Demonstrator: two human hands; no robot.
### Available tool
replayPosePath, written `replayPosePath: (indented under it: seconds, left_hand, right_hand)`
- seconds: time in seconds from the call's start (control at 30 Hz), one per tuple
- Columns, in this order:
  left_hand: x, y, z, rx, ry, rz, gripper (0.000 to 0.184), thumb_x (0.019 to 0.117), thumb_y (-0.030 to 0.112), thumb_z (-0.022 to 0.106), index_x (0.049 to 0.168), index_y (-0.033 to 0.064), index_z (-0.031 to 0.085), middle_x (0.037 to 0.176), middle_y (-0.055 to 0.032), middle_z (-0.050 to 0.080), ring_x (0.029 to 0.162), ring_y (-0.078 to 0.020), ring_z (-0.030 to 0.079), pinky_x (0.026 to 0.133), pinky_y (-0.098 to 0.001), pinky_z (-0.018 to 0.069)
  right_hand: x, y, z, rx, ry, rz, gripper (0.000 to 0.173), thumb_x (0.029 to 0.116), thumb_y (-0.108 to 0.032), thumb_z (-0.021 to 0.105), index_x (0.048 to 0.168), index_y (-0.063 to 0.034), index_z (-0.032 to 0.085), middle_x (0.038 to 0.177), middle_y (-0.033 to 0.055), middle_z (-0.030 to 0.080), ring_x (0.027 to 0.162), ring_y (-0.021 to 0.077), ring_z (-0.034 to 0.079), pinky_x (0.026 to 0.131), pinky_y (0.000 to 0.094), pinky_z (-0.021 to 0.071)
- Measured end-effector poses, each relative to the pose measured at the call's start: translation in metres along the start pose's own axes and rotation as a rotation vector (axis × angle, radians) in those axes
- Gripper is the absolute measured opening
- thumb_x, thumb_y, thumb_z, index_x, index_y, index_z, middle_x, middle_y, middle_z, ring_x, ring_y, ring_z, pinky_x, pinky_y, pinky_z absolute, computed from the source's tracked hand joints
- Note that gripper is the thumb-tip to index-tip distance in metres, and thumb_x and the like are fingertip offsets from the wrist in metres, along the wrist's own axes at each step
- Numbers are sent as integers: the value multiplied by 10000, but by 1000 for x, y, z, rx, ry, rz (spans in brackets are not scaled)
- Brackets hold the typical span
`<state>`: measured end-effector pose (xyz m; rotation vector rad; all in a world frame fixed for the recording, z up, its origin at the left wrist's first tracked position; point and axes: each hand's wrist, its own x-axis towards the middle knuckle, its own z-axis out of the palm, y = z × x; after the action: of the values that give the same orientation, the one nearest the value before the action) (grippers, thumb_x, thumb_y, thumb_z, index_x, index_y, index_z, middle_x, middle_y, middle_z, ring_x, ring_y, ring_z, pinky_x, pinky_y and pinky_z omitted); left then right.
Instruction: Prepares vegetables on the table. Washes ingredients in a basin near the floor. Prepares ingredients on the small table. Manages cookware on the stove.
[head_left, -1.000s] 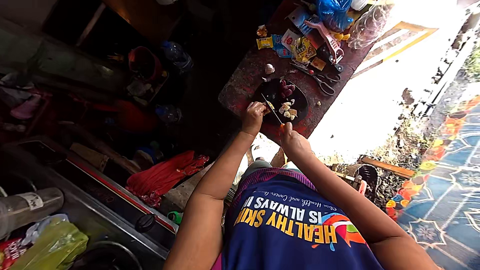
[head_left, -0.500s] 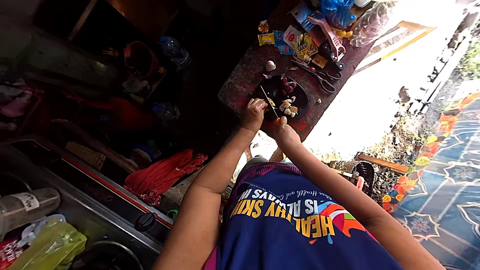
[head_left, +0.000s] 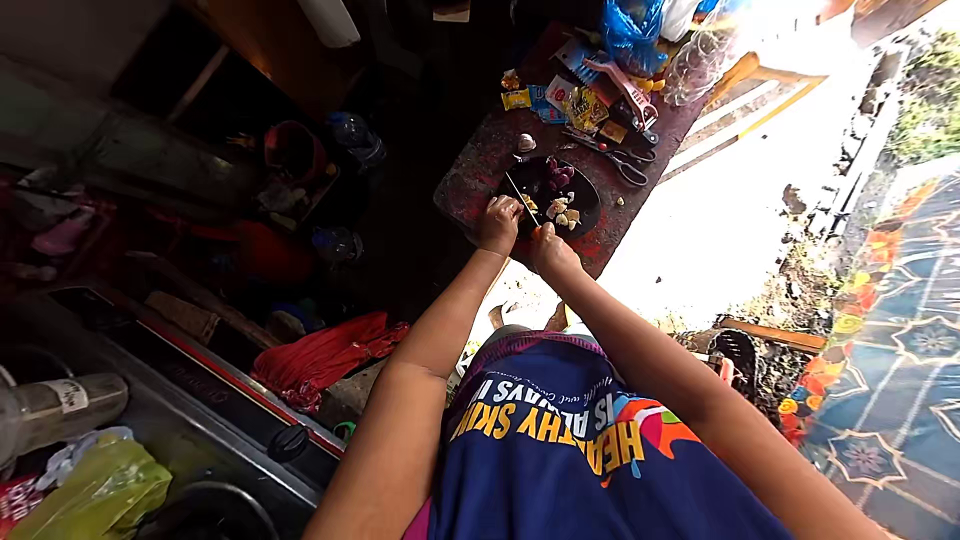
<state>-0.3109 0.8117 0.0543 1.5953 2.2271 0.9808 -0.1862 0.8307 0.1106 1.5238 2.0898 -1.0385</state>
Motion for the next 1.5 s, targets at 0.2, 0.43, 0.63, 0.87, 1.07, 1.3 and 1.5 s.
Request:
replayPosePath:
  seconds: [0.2, 0.43, 0.63, 0.87, 1.07, 1.3, 1.5]
  left_hand:
    - [-2, -2, 6, -1, 20, -13, 107, 939, -26, 657, 966, -60, 755, 1095, -203, 736, 1091, -359, 682, 1034, -434, 497]
    - [-1, -2, 0, 8, -40, 1, 132, 962, 4, 641, 1010, -59, 747, 1129, -215, 723, 1135, -375, 664, 1066, -459, 475]
    - [1, -12, 8, -66, 63, 24, 144, 960, 35, 648, 1005, -45, 759, 1141, -244, 705, 1133, -409, 645, 1055, -493, 466]
    - [12, -5, 23, 212, -102, -41, 530, 967, 394, 657, 1410, 109, 603, 1466, -255, 506, 1341, -479, 471, 1087, -624, 368]
    - [18, -10, 30, 153, 2, -202, 398, 1017, 270, 599, 1333, 29, 628, 1498, -288, 460, 1347, -486, 471, 1105, -587, 381]
    - [17, -11, 13, -20, 58, -212, 422, 1015, 173, 606, 1321, -116, 589, 1367, -386, 530, 1297, -524, 518, 1107, -572, 429]
    - [32, -30, 6, -263, 144, -379, 327, 971, 79, 672, 1197, -149, 609, 1177, -377, 613, 1130, -485, 603, 1018, -585, 456]
  right_hand:
    - [-10, 12, 7, 49, 0, -3, 398, 1120, -248, 386, 1454, -31, 392, 1182, 263, 686, 1136, 444, 683, 927, 618, 544]
    - [-36, 23, -6, 49, -95, 17, 373, 1118, -257, 399, 1424, -44, 399, 1110, 248, 676, 937, 396, 724, 806, 558, 581]
    - [-63, 47, -23, 80, -89, 14, 379, 1113, -325, 437, 1346, -27, 464, 1044, 245, 666, 893, 397, 701, 781, 556, 556]
    - [-53, 59, -19, 208, 125, -20, 371, 1103, -268, 473, 1346, 13, 463, 1074, 271, 678, 1046, 454, 683, 880, 620, 530]
    - [-31, 51, -7, 267, 156, -74, 415, 1087, -218, 501, 1398, 50, 443, 1246, 291, 622, 1154, 439, 645, 972, 602, 511]
    - [-9, 26, 3, 282, 238, -106, 611, 991, -166, 639, 1560, -111, 423, 1512, 283, 467, 1268, 456, 590, 976, 619, 539]
    - [24, 12, 8, 53, 191, -230, 545, 1037, -65, 525, 1566, -75, 389, 1596, 297, 335, 1410, 500, 434, 979, 636, 515]
